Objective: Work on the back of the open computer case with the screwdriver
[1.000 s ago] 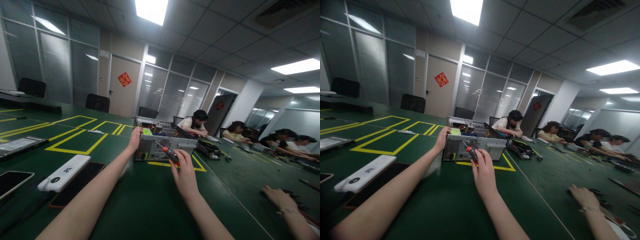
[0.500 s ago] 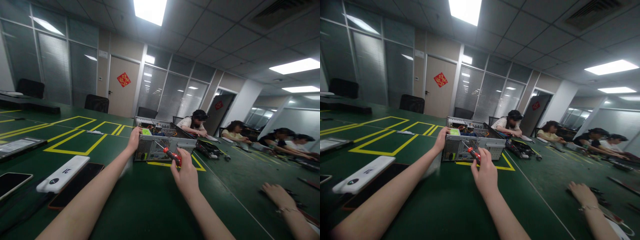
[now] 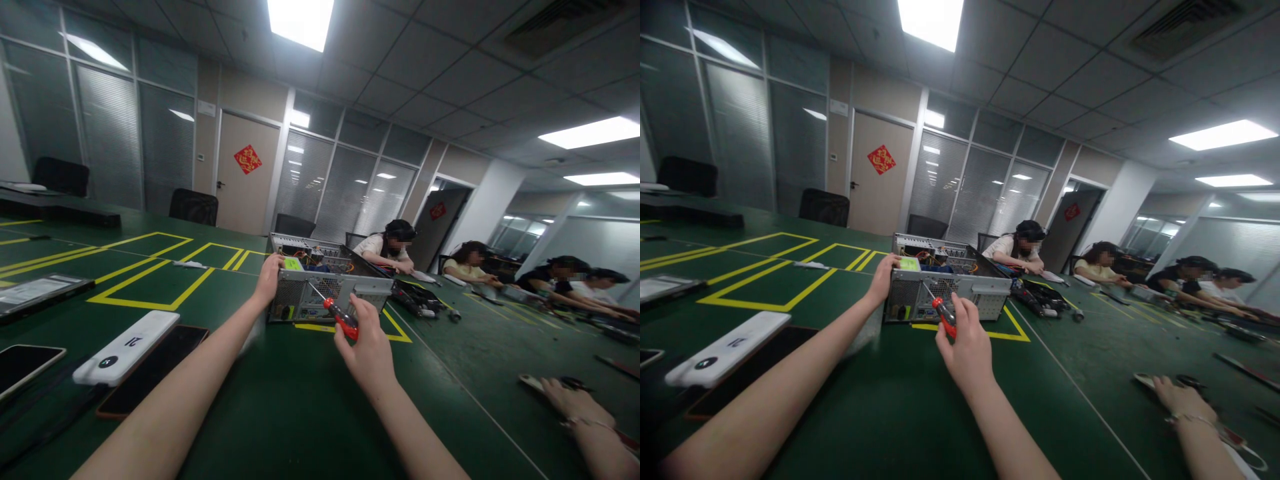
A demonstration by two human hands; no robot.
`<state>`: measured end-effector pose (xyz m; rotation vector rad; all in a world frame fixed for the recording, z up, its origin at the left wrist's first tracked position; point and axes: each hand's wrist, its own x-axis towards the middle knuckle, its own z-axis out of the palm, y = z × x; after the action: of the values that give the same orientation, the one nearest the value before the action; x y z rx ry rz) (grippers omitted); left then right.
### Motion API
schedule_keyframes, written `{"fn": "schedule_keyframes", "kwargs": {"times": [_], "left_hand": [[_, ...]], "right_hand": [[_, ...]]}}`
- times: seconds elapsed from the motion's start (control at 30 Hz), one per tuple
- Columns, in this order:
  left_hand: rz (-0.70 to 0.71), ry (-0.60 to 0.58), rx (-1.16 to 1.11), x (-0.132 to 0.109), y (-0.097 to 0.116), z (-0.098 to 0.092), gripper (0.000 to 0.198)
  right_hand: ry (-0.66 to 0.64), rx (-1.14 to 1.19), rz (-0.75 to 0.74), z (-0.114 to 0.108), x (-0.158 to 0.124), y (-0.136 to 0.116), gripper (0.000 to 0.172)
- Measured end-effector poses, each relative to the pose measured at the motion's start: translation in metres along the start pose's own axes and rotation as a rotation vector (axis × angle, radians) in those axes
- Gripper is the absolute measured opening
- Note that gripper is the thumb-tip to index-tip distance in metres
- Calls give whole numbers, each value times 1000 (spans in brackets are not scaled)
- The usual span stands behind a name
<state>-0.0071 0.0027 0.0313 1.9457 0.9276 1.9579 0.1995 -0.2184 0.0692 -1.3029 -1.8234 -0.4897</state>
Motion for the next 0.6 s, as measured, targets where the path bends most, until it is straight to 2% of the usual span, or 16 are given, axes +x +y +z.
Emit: {"fn": "schedule_keyframes", "kwargs": {"times": [0.1,0.17,0.33,0.4,0.6], "left_hand": [[-2,13,8,0,-2,1,36],[4,21,4,0,-2,2,37],[3,24,3,0,-2,3,38],[11,28,2,0,-2,2,38],[14,10,-1,0,0,1,37]], "right_hand": [[-80,73,68,3,0,1,46],[-80,115,87,4,0,3,43],[85,81,-11,5,0,6,52],[110,41,-39,5,0,7,52],[6,144,36,2,0,6,41]]}}
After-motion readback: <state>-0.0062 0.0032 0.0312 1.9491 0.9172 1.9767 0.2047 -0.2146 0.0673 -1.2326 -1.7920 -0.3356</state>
